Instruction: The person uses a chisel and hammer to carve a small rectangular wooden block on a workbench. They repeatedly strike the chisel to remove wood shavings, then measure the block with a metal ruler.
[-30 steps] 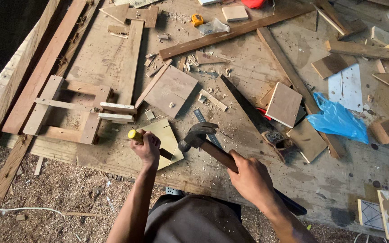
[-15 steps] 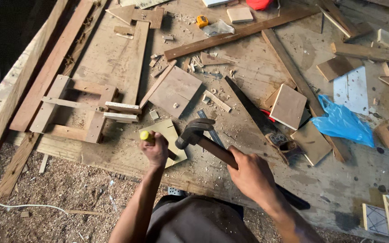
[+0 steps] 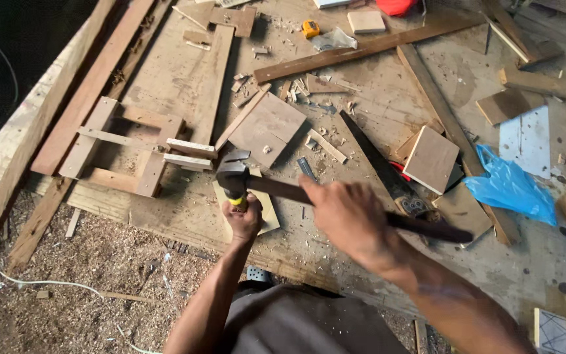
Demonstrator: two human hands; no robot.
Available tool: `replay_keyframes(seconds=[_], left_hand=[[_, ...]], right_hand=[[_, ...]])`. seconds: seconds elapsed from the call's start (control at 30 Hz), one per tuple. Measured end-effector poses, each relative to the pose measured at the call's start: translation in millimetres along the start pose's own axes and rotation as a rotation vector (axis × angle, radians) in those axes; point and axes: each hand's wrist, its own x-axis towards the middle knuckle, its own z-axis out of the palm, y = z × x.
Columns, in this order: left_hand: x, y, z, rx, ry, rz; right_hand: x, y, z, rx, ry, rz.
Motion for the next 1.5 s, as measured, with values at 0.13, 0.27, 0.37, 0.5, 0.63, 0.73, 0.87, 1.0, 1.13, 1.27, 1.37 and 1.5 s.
replay_keyframes(seconds=[0.13, 0.27, 0.37, 0.5, 0.63, 0.73, 0.87, 1.0, 1.13, 1.27, 1.37, 1.5], left_hand=[[-5, 6, 7, 0.187, -0.051, 0.062], [-5, 3, 6, 0.083, -0.028, -0.029], [-6, -6, 3, 0.094, -0.043, -0.039], [-9, -18, -5, 0.939, -0.070, 0.582], [-12, -22, 1, 0.343, -0.077, 0.095], [-11, -18, -4, 0.299, -0.072, 0.074], [-10, -21, 2, 0.651, -0.079, 0.402], [-11, -26, -5, 0.057, 0.052, -0.041], [11, -36, -36, 0.046, 0.077, -0.045], [40, -51, -67, 0.167, 0.269, -0.103], [58, -51, -86, 0.478, 0.397, -0.184], [64, -53, -89, 0.608, 0.520, -0.276]], right_hand=[[-9, 15, -25, 0.245, 0.409, -0.168], [-10, 23, -19, 0.516, 0.628, -0.102], [-9, 20, 2, 0.339, 0.674, -0.276], [-2, 16, 14, -0.003, -0.009, 0.064], [-6, 37, -7, 0.199, 0.425, -0.131], [-12, 42, -14, 0.400, 0.581, -0.179], [-5, 28, 3, 0.460, 0.566, -0.111], [-2, 19, 22, 0.170, 0.016, 0.039], [-6, 32, 30, 0.138, 0.274, -0.045], [-15, 45, 42, 0.308, 0.156, 0.076], [-20, 53, 57, 0.345, 0.149, 0.134], [-29, 66, 82, 0.361, 0.177, 0.175]])
